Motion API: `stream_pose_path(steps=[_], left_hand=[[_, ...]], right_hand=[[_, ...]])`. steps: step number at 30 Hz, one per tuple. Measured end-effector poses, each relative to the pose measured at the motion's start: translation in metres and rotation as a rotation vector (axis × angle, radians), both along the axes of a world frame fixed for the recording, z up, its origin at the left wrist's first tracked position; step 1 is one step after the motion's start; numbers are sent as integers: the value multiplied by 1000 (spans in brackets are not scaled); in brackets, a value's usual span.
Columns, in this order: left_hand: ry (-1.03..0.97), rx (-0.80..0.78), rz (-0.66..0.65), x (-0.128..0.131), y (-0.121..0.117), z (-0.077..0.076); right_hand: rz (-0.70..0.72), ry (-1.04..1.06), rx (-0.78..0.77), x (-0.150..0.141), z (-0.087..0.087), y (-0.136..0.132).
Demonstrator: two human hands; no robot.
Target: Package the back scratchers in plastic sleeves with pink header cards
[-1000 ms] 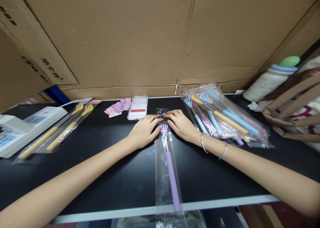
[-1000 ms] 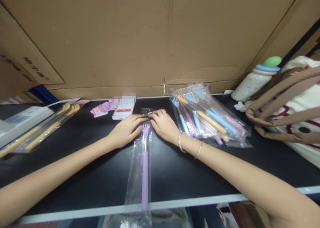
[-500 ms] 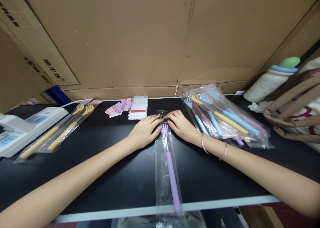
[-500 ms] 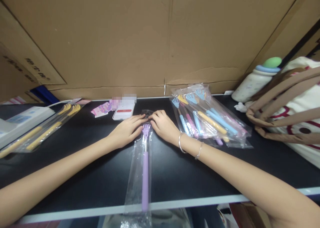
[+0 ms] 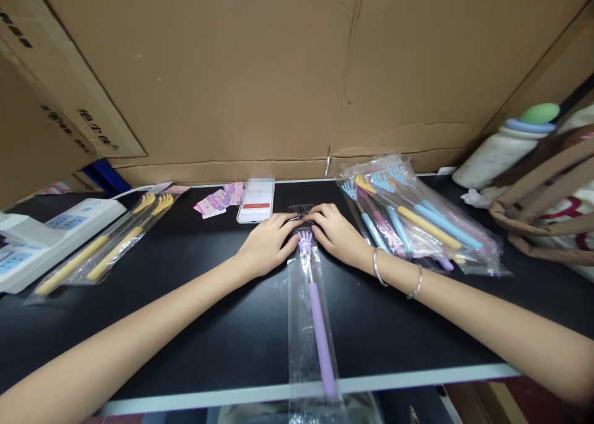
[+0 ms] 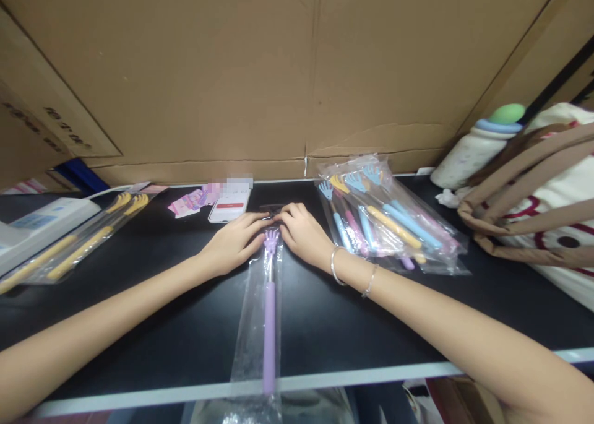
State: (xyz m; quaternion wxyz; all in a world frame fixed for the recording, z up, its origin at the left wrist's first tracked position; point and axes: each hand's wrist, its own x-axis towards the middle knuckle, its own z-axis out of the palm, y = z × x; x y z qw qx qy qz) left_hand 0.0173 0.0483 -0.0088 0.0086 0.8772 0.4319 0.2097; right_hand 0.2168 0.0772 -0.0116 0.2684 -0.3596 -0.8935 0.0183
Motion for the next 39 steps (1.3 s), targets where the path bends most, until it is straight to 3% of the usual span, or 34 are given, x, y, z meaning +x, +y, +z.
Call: stream_pose_path(steps=[39], left_hand=[[-28, 36, -22, 1, -3, 7]], right_hand=[[-33, -93, 32, -2, 5, -5]])
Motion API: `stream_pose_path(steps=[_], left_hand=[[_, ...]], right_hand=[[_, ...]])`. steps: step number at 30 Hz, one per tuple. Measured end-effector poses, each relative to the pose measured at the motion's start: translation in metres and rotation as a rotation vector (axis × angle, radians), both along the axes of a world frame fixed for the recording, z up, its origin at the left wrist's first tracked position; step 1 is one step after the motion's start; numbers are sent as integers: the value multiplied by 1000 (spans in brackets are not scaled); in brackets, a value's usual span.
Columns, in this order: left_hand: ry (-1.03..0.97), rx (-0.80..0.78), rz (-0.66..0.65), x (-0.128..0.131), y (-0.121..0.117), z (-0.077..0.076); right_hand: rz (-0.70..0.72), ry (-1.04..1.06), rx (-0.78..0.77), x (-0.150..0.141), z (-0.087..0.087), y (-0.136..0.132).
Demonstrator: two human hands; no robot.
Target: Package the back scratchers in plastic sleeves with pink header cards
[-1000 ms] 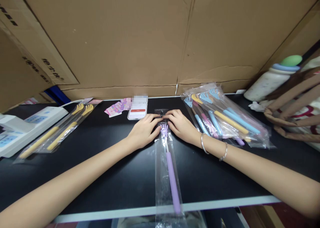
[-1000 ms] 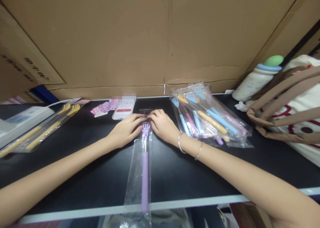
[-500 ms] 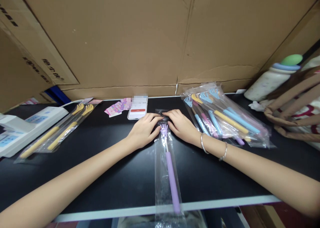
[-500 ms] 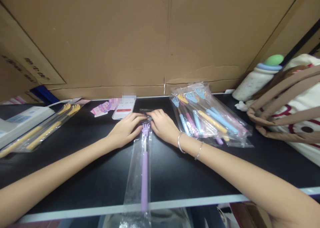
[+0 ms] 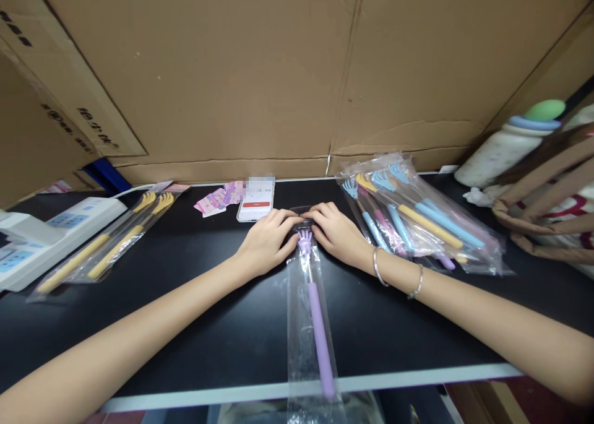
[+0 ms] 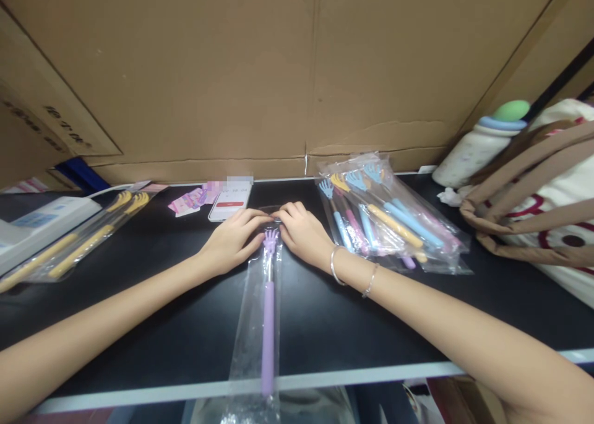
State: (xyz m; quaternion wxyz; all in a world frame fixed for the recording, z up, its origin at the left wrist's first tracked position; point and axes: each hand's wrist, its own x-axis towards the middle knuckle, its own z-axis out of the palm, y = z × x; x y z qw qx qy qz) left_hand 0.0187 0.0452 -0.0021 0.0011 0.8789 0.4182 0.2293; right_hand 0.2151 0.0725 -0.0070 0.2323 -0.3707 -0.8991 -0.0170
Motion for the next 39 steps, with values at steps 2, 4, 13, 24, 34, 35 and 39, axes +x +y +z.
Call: stream_pose_path(steps=[2, 4, 13, 24, 34, 35, 39], left_hand=[[9, 8, 16, 0, -1, 1], [14, 18, 30, 0, -1, 0], [23, -5, 44, 0, 0, -1], [11, 11, 46, 0, -1, 1], [-11, 36, 38, 0, -3, 1], [-11, 36, 40, 0, -3, 2], [-5, 29, 36, 0, -3, 2]], right_hand=[[-5, -3, -2, 0, 0, 0], [-5, 1, -3, 0, -1, 0], [-1, -7, -14, 0, 1, -1], [31, 43, -9, 0, 3, -3], [50, 65, 5, -1, 4, -3], [52, 64, 8, -1, 4, -3], [55, 63, 16, -1, 4, -3]])
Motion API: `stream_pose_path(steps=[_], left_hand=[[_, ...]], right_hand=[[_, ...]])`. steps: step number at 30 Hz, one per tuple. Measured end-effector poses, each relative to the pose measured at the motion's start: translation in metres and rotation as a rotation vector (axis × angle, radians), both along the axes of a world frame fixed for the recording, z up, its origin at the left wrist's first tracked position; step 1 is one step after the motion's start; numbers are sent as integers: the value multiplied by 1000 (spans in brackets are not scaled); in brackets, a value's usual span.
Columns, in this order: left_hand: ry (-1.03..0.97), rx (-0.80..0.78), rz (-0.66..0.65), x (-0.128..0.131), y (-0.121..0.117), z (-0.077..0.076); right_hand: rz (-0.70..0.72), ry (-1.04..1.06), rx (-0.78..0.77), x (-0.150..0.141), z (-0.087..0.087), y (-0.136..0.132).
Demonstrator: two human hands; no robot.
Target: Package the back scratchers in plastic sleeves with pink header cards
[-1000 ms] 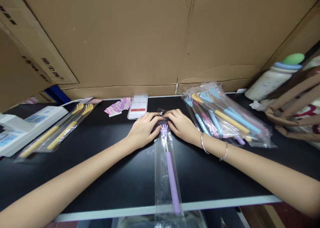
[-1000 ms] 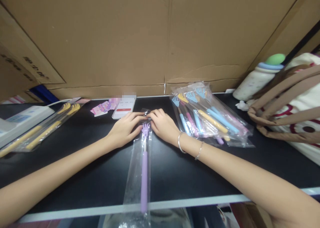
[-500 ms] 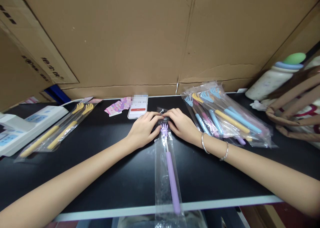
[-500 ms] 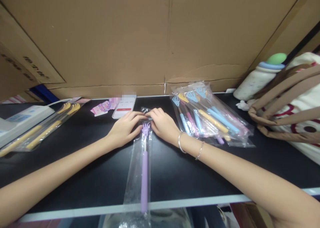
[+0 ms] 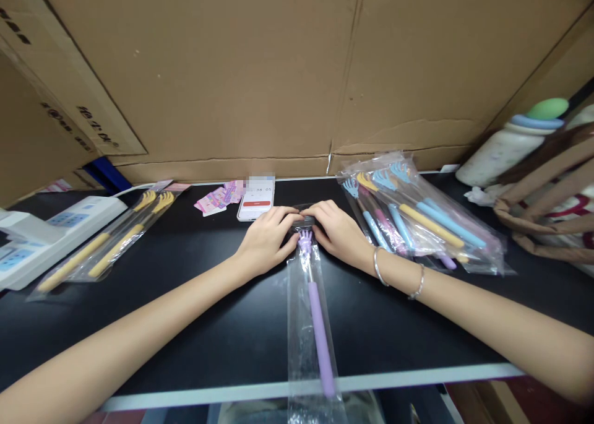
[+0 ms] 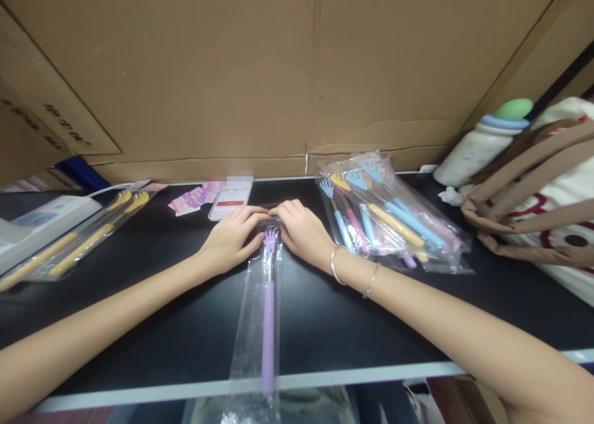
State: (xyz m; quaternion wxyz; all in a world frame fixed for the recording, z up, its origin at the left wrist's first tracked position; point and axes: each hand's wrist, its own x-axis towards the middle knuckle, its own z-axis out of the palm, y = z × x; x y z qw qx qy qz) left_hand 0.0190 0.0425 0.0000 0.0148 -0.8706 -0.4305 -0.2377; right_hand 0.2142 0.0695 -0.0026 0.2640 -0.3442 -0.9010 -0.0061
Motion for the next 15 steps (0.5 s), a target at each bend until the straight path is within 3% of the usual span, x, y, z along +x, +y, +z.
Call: stream_pose_path(steps=[15], left_hand=[[22, -25, 0, -1, 3, -1]], right_hand=[[28, -14, -15, 0, -3, 0]])
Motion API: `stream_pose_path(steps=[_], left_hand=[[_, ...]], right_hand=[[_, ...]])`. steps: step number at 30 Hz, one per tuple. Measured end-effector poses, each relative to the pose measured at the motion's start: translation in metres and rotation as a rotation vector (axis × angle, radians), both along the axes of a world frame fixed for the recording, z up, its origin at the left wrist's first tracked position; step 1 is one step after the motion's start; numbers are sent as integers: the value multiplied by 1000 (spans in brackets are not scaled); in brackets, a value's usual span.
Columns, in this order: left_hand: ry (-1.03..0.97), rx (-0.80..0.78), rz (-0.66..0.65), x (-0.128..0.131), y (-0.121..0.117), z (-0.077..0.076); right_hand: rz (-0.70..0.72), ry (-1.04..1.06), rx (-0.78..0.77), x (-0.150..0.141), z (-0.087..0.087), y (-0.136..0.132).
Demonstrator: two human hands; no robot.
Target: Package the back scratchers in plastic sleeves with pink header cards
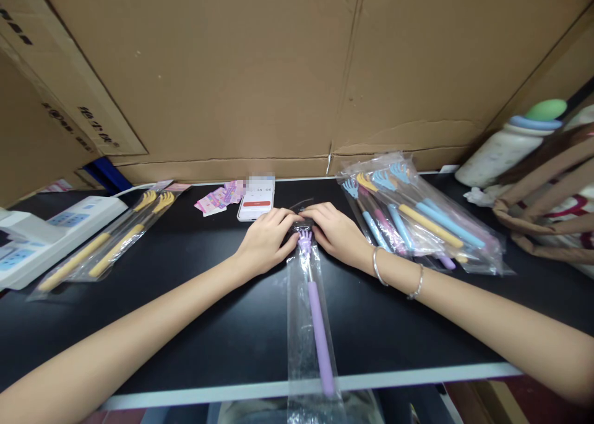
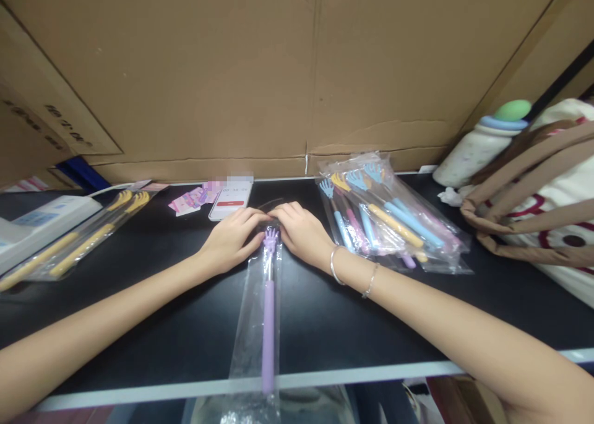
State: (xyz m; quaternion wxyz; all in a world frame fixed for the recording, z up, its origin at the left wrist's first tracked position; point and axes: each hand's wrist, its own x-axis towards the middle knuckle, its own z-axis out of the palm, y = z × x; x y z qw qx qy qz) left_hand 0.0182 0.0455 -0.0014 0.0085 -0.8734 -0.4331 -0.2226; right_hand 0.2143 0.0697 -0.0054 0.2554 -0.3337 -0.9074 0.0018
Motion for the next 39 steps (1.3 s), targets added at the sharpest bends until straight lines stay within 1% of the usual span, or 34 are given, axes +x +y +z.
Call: stream_pose_path(steps=[12, 21, 25, 34, 36, 39], left_hand=[[15, -18, -14, 1, -2, 1], [6, 0, -23, 0, 0, 0], [-1, 16, -30, 0, 0, 0], [-17, 28, -39, -1, -1, 1], [-1, 43, -40, -1, -1, 1], [20, 74, -50, -2, -1, 0]], right_hand=[[-39, -72, 8, 0, -1, 2], [-62, -83, 7, 0, -3, 4], [-80, -129, 23, -1, -2, 5], [-107, -183, 57, -5, 1, 16], [-130, -193, 42, -9, 5, 21], [-146, -197, -33, -16, 10, 30]])
